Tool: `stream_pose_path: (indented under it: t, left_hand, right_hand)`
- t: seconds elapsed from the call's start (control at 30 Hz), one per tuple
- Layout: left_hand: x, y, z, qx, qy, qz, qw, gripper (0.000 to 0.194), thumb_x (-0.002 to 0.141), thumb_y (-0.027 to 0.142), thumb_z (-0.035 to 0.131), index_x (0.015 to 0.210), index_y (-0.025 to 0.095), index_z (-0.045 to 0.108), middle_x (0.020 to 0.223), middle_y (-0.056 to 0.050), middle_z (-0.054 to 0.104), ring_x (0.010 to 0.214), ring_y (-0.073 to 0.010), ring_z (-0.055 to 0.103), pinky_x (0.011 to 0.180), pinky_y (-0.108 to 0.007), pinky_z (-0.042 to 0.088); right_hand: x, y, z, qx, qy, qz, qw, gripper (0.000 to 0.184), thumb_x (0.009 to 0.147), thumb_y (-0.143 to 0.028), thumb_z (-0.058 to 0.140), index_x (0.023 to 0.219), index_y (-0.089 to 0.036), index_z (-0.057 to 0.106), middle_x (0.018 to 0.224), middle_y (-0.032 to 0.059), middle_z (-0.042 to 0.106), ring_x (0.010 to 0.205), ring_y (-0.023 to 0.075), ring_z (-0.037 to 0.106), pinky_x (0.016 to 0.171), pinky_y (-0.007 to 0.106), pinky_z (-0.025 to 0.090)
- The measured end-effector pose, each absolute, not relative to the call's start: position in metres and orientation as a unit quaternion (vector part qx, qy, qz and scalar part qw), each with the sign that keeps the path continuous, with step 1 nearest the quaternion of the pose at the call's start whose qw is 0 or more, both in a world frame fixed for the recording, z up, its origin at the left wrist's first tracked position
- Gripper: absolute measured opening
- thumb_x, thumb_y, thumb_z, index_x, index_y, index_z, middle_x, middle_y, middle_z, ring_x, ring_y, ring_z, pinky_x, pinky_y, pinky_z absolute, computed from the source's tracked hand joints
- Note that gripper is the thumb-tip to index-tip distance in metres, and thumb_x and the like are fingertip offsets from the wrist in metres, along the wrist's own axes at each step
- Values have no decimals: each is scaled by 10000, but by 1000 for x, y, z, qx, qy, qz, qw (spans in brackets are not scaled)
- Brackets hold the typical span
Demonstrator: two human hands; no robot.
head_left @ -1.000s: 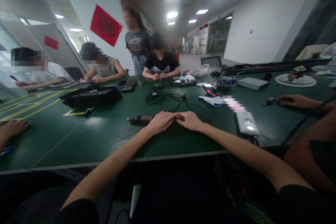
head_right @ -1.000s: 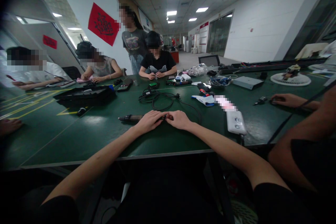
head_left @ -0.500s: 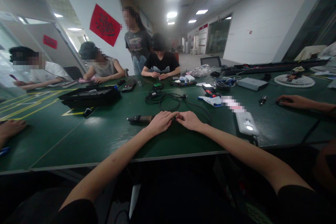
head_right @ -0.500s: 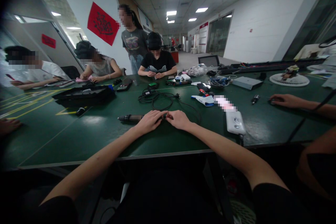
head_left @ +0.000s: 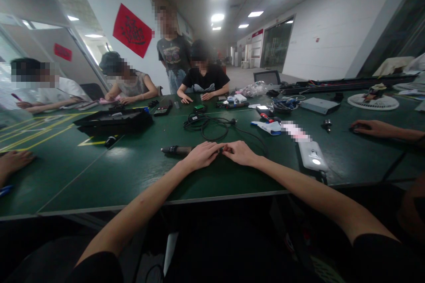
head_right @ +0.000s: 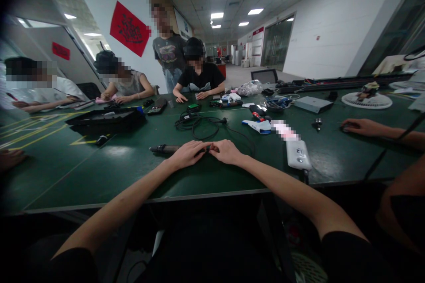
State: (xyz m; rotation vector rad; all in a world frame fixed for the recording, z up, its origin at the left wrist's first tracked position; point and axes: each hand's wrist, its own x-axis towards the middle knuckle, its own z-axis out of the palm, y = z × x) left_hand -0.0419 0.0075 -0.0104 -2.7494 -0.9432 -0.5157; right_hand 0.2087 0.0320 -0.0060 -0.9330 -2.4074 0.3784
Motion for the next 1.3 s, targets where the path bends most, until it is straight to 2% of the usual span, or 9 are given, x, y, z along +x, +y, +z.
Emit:
stream_pose_path:
  t: [0.13,0.3,0.5,0.93,1.13,1.3]
  left_hand:
    - [-40,5,-12,-925,-317,-186,100,565,1044,215,468,1595,240,344,1279,-99,650,1183,-237,626,1022,-388,506]
    - [-35,2,-8,-911,-345,-185,132,506,1069,285,465,1566,226,388,1224,-104,659,1142,-251,620,985,-402,505]
    - [-34,0,-3,-919,-321,-186,130,578,1032,238,496,1592,224,350,1261,-106,645,1254,-260,567,1069,-425,464]
    - [-37,1,0,-922,-321,-184,116,532,1059,263,450,1584,232,370,1156,-94,653,1164,-259,599,1068,-445,465]
    - [-36,0,-1,-927,-308,-180,113,555,1046,215,449,1593,239,360,1206,-96,647,1194,-257,582,1094,-444,444]
    - [-36,-1,0,-921,-319,-190,117,537,1059,277,471,1584,219,372,1230,-110,644,1211,-272,577,1088,-453,449]
  right_hand:
    - [208,34,-7,-343,-890,137,267,128,969,-305,693,1007,-206,765,942,44,784,841,186,713,747,256,451]
    - [208,34,-7,-349,-890,135,261,135,970,-315,691,989,-202,762,910,43,778,806,181,705,712,255,435]
    - [208,32,-6,-350,-889,130,264,138,979,-318,680,993,-209,762,911,35,778,819,177,708,725,256,437]
    - [206,31,-3,-362,-887,143,247,144,973,-322,693,1032,-218,773,948,35,788,852,181,717,765,262,467]
    - [206,32,-4,-362,-888,137,251,141,971,-317,688,1028,-215,767,937,35,780,832,175,700,749,256,448]
    - [206,32,-4,-361,-887,144,249,138,971,-319,691,1015,-209,764,933,42,779,827,179,698,738,258,444]
